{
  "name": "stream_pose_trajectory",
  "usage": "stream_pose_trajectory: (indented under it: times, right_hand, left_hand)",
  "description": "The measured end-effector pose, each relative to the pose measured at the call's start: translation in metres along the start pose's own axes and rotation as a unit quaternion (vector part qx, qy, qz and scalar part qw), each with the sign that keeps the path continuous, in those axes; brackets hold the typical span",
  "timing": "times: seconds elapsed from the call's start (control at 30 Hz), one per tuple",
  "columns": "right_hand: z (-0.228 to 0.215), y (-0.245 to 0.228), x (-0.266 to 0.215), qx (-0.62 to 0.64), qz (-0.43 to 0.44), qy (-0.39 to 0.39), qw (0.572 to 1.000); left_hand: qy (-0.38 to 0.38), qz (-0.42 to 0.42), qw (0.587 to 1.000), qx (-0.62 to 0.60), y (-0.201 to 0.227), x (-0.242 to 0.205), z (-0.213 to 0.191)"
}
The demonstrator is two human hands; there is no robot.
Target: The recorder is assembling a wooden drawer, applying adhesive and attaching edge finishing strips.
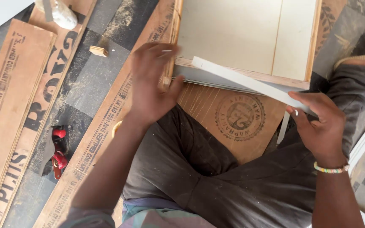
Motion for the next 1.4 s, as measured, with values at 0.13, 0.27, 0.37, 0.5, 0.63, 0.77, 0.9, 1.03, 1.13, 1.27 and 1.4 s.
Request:
stream_pose_trajectory:
  times: [0.13, 0.27, 0.37, 0.5, 0.63, 0.77, 0.9, 1.03, 1.13, 1.27, 1.4]
  right_hand:
    - [0.009, -0.004, 0.013, 0.004, -0.012, -0.007, 1.0]
    - [0.006, -0.002, 0.012, 0.011, -0.026, -0.013, 1.0]
    - [0.004, -0.006, 0.011, 0.007, -0.023, -0.02, 1.0]
    - [0.007, -0.001, 0.015, -0.026, -0.021, -0.025, 0.999]
    - [0.018, 0.006, 0.026, -0.058, -0.02, -0.027, 0.998]
    - [0.031, 0.014, 0.04, -0.059, -0.027, -0.027, 0.998]
    - [0.038, 0.022, 0.051, -0.044, -0.017, -0.044, 0.998]
    - [0.04, 0.024, 0.056, -0.049, -0.032, -0.022, 0.998]
    - [0.044, 0.029, 0.059, -0.038, -0.021, -0.032, 0.999]
    - [0.053, 0.032, 0.061, -0.029, -0.018, -0.052, 0.998]
    - [0.049, 0.025, 0.058, -0.024, -0.064, -0.046, 0.997]
  left_hand:
    - [-0.089, 0.071, 0.991, 0.071, 0.0, 0.02, 0.036]
    - [-0.157, 0.141, 0.972, 0.107, 0.005, 0.022, 0.055]
    - [-0.193, 0.135, 0.969, 0.071, 0.008, 0.021, 0.055]
    - [-0.202, 0.112, 0.973, 0.01, 0.001, 0.029, 0.059]
    - [-0.232, 0.098, 0.966, 0.051, -0.018, 0.031, 0.073]
    - [-0.23, 0.099, 0.967, 0.048, -0.034, 0.028, 0.077]
    - [-0.22, 0.14, 0.965, 0.028, -0.049, 0.023, 0.08]
    - [-0.223, 0.158, 0.96, 0.057, -0.034, 0.025, 0.073]
    - [-0.232, 0.145, 0.957, 0.094, -0.033, 0.025, 0.074]
    - [-0.244, 0.097, 0.958, 0.117, -0.04, 0.026, 0.073]
    - [-0.244, 0.096, 0.958, 0.112, -0.041, 0.028, 0.07]
Point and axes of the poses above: each hand's wrist, its own x-axis towards the middle knuckle, its own z-axis out of the palm, y = z × x, the point moved 9 cm from there along x, towards the middle knuckle, and after that the axes turned 4 degrees about x, right-handed, at the moved point
